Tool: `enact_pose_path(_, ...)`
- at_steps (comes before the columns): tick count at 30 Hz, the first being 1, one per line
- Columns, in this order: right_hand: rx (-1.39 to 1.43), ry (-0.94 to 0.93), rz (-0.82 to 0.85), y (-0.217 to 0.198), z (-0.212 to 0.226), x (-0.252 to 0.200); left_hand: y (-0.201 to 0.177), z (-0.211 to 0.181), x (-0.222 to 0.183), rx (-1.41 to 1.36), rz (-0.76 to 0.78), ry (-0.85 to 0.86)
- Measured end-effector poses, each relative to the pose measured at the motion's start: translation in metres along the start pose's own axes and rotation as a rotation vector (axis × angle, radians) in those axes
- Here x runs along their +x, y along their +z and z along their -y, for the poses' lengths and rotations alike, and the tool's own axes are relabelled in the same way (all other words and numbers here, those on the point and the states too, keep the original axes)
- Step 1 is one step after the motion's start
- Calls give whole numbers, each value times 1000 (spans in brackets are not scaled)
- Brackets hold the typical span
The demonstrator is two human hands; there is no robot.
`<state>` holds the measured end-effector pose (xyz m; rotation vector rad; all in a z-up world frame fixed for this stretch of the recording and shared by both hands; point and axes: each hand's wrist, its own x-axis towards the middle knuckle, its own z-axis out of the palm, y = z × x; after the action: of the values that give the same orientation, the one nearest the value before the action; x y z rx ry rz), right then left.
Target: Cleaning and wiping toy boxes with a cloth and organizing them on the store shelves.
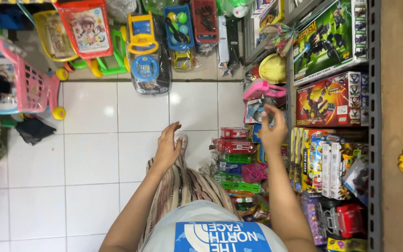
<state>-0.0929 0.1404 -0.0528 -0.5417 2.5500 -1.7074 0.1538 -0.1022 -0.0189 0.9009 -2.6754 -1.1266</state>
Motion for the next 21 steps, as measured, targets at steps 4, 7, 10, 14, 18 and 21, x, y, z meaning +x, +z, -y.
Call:
enact_pose_path(4,133,65,349,30,-14,-17,24,-5,-44,-41,-77,-151)
enact_pose_path(7,103,145,668,49,-19,-44,48,4,-86,-67,-125,-273)
enact_pose_path(10,51,167,943,78,-44,-72,70,24,-124,-71,-168,-230)
enact_pose_path(14,-36,-50,1216,116,-83,-109,82,33,-173,21,-127,-332)
enact_pose_path(18,-182,-173,1441,152,-76,-124,84,40,-215,54,-108,-549)
enact_pose_path(21,-270,-51,1559,169,-46,-129,87,48,-242,15,-192,-644)
